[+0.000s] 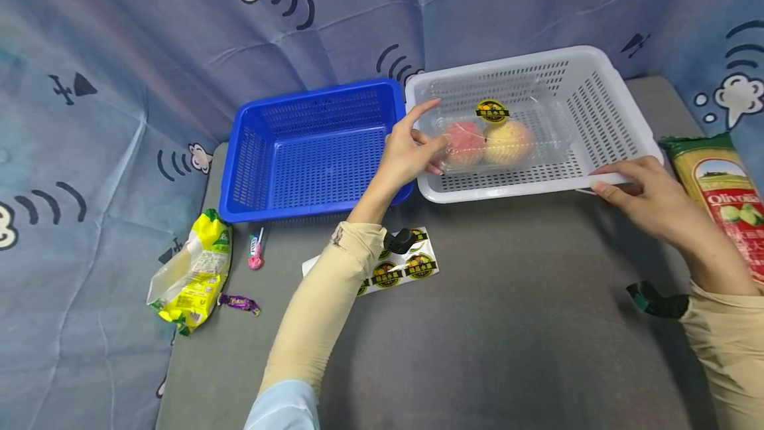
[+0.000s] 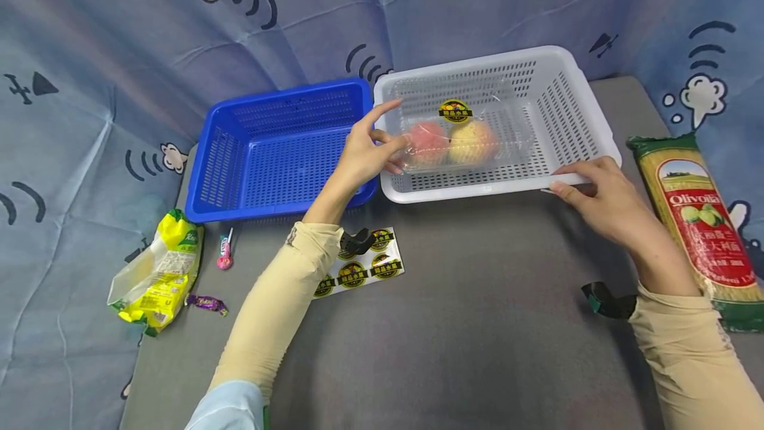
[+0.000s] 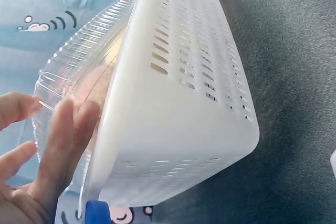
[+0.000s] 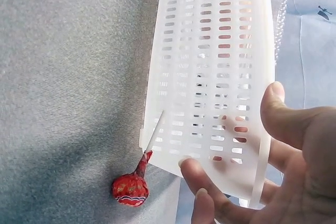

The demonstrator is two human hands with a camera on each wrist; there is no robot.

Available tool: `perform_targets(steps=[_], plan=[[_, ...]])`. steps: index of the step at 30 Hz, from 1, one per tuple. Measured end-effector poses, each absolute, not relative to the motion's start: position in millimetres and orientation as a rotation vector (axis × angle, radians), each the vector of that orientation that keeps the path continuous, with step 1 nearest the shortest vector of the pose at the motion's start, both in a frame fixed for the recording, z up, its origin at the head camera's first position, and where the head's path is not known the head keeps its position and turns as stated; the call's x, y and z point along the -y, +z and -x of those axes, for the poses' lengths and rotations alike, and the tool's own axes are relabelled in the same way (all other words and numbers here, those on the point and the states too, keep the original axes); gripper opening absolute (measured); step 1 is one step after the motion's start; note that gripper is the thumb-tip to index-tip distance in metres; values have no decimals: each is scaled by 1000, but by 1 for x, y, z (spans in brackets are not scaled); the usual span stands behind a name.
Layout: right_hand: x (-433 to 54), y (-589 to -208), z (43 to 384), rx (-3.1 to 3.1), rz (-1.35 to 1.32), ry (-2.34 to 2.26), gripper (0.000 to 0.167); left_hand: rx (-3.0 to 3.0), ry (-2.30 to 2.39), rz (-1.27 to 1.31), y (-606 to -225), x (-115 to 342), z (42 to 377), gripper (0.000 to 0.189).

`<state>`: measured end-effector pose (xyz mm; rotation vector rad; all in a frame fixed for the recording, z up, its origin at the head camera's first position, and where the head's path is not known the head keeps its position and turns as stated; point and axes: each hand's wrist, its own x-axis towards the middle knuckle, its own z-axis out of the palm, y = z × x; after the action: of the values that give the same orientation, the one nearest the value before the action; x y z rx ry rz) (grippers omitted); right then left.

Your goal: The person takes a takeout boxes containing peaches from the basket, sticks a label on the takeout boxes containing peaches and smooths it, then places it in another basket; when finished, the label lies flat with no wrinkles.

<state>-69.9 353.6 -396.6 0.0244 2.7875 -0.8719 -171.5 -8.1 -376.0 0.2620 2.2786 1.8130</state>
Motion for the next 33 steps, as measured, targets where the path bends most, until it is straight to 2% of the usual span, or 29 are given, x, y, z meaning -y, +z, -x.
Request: perform_targets(steps=[19,25,33], plan=[[-353,-398,69,-2801,-27,-889,45,-2262,1643,-244,-379,-9,182,70],[-353,-397,70,-2789,-34,-883,46,-2340,1409,-278,-376,-13,180,71],[-353,-397,69,-2789,-25,-895,45,-2384,1250,-169,-371,-22,178,73]])
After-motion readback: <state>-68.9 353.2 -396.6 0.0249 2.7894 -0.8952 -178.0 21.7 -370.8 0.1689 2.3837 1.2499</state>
